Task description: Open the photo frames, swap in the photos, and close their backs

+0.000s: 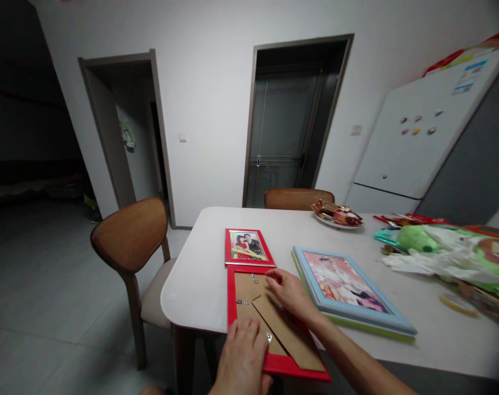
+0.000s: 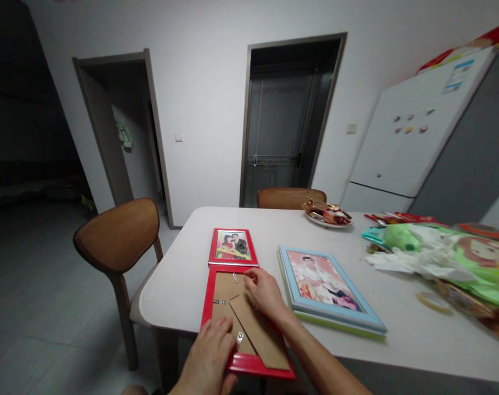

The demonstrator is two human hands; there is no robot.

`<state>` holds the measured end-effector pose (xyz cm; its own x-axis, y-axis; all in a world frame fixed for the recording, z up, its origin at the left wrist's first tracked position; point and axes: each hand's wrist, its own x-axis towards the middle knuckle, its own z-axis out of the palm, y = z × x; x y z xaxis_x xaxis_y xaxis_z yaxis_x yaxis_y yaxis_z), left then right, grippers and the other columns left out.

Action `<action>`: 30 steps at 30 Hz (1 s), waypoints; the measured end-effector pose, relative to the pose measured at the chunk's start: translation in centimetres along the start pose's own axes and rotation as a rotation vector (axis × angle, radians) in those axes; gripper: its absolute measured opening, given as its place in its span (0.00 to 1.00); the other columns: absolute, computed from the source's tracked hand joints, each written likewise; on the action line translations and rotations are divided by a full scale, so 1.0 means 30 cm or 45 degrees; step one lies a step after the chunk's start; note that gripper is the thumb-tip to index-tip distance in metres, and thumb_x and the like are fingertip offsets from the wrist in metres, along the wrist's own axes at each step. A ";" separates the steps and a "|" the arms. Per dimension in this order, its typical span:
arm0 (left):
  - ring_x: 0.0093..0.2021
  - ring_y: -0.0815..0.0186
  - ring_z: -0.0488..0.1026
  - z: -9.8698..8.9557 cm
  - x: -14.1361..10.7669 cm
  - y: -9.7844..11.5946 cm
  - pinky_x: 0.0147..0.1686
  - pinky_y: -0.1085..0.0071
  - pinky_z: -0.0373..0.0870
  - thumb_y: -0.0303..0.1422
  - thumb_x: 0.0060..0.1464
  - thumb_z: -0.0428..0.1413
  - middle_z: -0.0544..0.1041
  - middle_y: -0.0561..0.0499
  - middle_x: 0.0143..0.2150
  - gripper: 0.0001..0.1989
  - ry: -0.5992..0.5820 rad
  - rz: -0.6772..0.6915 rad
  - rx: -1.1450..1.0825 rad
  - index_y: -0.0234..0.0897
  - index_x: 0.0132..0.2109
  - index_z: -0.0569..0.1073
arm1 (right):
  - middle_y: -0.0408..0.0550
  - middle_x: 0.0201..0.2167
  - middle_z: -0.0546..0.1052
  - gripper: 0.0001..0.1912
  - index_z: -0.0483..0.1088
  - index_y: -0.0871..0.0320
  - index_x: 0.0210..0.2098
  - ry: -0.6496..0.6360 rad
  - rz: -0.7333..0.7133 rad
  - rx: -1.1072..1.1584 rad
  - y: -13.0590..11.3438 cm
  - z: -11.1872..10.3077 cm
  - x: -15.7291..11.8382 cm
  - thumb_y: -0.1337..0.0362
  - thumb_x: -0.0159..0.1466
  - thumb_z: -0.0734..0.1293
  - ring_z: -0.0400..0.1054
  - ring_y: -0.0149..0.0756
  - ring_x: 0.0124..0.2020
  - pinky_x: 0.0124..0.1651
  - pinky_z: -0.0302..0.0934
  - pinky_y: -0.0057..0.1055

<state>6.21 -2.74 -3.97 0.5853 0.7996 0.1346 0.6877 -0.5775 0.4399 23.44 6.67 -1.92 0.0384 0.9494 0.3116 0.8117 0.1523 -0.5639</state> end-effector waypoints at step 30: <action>0.55 0.51 0.57 -0.045 0.017 0.014 0.53 0.51 0.52 0.21 0.33 0.53 0.62 0.35 0.54 0.30 0.029 -0.017 -0.051 0.29 0.50 0.61 | 0.54 0.51 0.63 0.24 0.62 0.56 0.49 0.104 -0.040 0.512 0.013 -0.089 -0.287 0.57 0.55 0.59 0.57 0.42 0.51 0.52 0.51 0.41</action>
<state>6.21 -2.34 -2.51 0.5659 0.8111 0.1482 0.6776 -0.5599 0.4769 24.99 -2.17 -2.77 0.0767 0.9202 0.3838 0.5215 0.2911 -0.8021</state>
